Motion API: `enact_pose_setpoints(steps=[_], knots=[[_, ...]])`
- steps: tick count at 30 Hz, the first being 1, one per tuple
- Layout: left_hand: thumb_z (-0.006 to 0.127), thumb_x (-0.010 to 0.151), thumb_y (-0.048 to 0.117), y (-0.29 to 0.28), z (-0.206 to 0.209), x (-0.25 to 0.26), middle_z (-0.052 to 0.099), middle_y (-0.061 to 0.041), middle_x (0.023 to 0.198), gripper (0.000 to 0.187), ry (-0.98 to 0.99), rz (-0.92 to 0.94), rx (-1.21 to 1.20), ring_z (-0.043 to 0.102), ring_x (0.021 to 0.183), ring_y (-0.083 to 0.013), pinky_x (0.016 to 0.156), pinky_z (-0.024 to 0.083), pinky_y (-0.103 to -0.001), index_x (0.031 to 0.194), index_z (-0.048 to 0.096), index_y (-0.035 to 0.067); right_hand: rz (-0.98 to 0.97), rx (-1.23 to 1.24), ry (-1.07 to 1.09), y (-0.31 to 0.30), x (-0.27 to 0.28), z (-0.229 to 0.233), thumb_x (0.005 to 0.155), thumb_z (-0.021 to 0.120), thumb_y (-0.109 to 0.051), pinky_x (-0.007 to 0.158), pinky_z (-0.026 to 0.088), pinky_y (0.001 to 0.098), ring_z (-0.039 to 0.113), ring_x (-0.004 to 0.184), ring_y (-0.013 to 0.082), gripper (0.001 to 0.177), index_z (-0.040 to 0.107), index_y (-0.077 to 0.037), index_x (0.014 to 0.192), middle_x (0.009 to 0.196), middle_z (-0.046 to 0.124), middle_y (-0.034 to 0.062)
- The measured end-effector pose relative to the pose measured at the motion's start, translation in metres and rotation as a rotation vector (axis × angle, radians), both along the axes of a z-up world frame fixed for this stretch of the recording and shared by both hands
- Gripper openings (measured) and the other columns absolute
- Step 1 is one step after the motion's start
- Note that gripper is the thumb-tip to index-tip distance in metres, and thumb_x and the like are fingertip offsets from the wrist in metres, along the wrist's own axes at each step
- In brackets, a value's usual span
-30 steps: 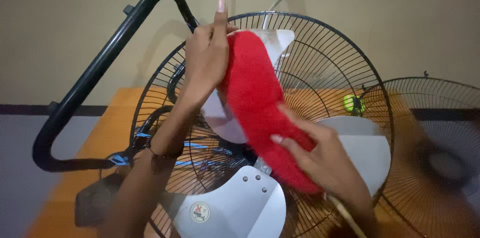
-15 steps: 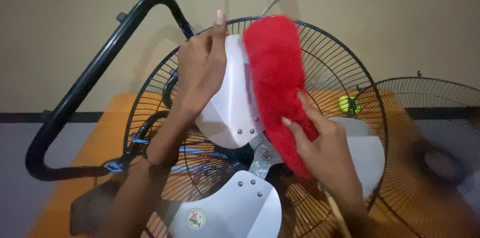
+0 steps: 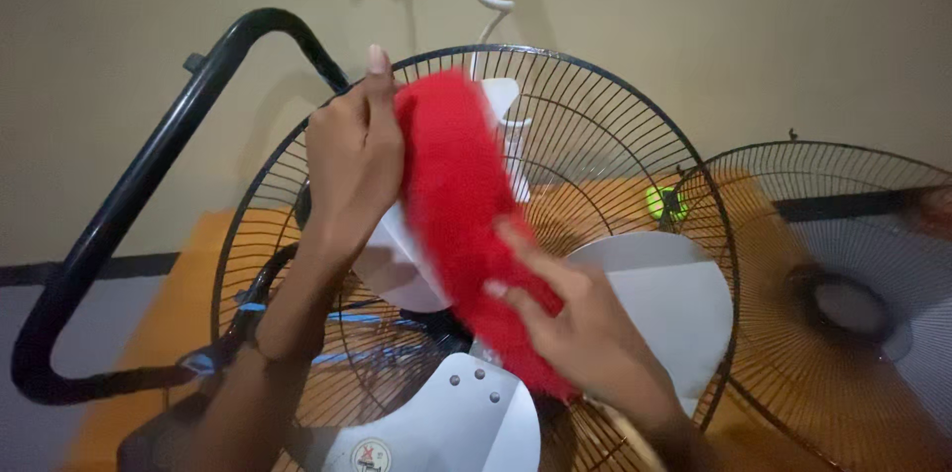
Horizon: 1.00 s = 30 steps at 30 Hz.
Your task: The person wipes the blades of a standing fan using a red duster attached to a stick. They systematically clean each blade, rotating the fan to access different sides and angles.
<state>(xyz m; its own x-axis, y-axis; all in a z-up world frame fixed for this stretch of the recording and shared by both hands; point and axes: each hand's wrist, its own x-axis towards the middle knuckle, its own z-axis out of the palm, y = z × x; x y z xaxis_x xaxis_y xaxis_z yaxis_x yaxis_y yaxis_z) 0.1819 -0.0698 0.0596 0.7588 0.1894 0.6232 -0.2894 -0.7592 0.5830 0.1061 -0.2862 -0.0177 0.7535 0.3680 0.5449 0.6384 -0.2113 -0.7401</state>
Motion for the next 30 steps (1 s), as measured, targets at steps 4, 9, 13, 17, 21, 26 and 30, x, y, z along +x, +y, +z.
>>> enact_pose_setpoints(steps=[4, 9, 13, 17, 21, 26, 30], knots=[[0.029, 0.111, 0.048, -0.002, 0.001, -0.002, 0.063, -0.024, 0.063, 0.073, -0.073, 0.015, 0.019, 0.062, 0.058, -0.0389, 0.062, 0.048, -0.049, 0.087, 0.074, -0.004, -0.184, -0.217, 0.448, -0.001, 0.003, 0.004, 0.097, 0.067, -0.015, 0.09, 0.059, 0.0423, 0.076, 0.101, 0.0354, 0.062, 0.045, -0.019, 0.156, 0.122, 0.074, 0.028], [0.028, 0.111, 0.049, -0.006, 0.0, -0.003, 0.066, -0.025, 0.068, 0.071, -0.044, 0.012, -0.002, 0.067, 0.064, -0.0404, 0.066, 0.051, -0.048, 0.094, 0.075, -0.002, -0.245, -0.088, 0.174, -0.002, 0.004, 0.007, 0.093, 0.068, -0.019, 0.099, 0.056, 0.0383, 0.073, 0.117, 0.0247, 0.06, 0.048, -0.009, 0.149, 0.136, 0.065, 0.0215], [0.029, 0.113, 0.048, -0.004, -0.003, 0.002, 0.064, -0.024, 0.07, 0.069, -0.075, 0.006, 0.049, 0.064, 0.069, -0.0443, 0.067, 0.049, -0.052, 0.094, 0.074, -0.001, -0.008, -0.121, 0.087, -0.003, 0.0, -0.006, 0.097, 0.071, -0.016, 0.099, 0.047, 0.0497, 0.067, 0.12, 0.0348, 0.06, 0.049, -0.003, 0.151, 0.141, 0.061, 0.0266], [0.034, 0.113, 0.046, -0.013, -0.004, -0.01, 0.065, -0.022, 0.084, 0.062, -0.111, 0.076, 0.106, 0.065, 0.078, -0.0421, 0.074, 0.049, -0.052, 0.096, 0.07, -0.001, -0.035, 0.085, 0.143, -0.03, 0.001, -0.011, 0.094, 0.07, -0.018, 0.1, 0.054, 0.0422, 0.073, 0.115, 0.0264, 0.059, 0.051, -0.003, 0.148, 0.131, 0.071, 0.0219], [0.042, 0.112, 0.042, -0.041, -0.003, -0.059, 0.068, -0.02, 0.115, 0.047, -0.429, 0.011, 0.31, 0.064, 0.109, -0.0387, 0.097, 0.047, -0.05, 0.118, 0.068, 0.003, -0.115, 0.454, 0.337, -0.053, -0.007, -0.012, 0.099, 0.062, -0.026, 0.074, 0.06, 0.0416, 0.072, 0.085, 0.0268, 0.045, 0.058, 0.001, 0.135, 0.106, 0.074, 0.0203], [0.061, 0.101, 0.037, -0.089, -0.006, -0.114, 0.063, -0.017, 0.132, 0.06, 0.258, -0.432, -0.049, 0.061, 0.124, -0.0295, 0.103, 0.045, -0.041, 0.147, 0.043, 0.003, 0.352, 0.729, 0.469, -0.049, -0.027, -0.012, 0.104, 0.044, -0.045, 0.092, 0.054, 0.03, 0.065, 0.11, 0.0155, 0.058, 0.053, -0.001, 0.141, 0.125, 0.067, 0.0099], [0.068, 0.093, 0.022, -0.096, -0.005, -0.118, 0.067, -0.017, 0.13, 0.068, 0.19, -0.656, -0.198, 0.068, 0.119, -0.0246, 0.102, 0.053, -0.038, 0.15, 0.037, 0.001, 0.162, 0.214, 0.343, -0.065, -0.032, -0.002, 0.106, 0.052, -0.042, 0.099, 0.052, 0.0352, 0.064, 0.114, 0.0199, 0.053, 0.054, -0.001, 0.138, 0.128, 0.061, 0.0171]])
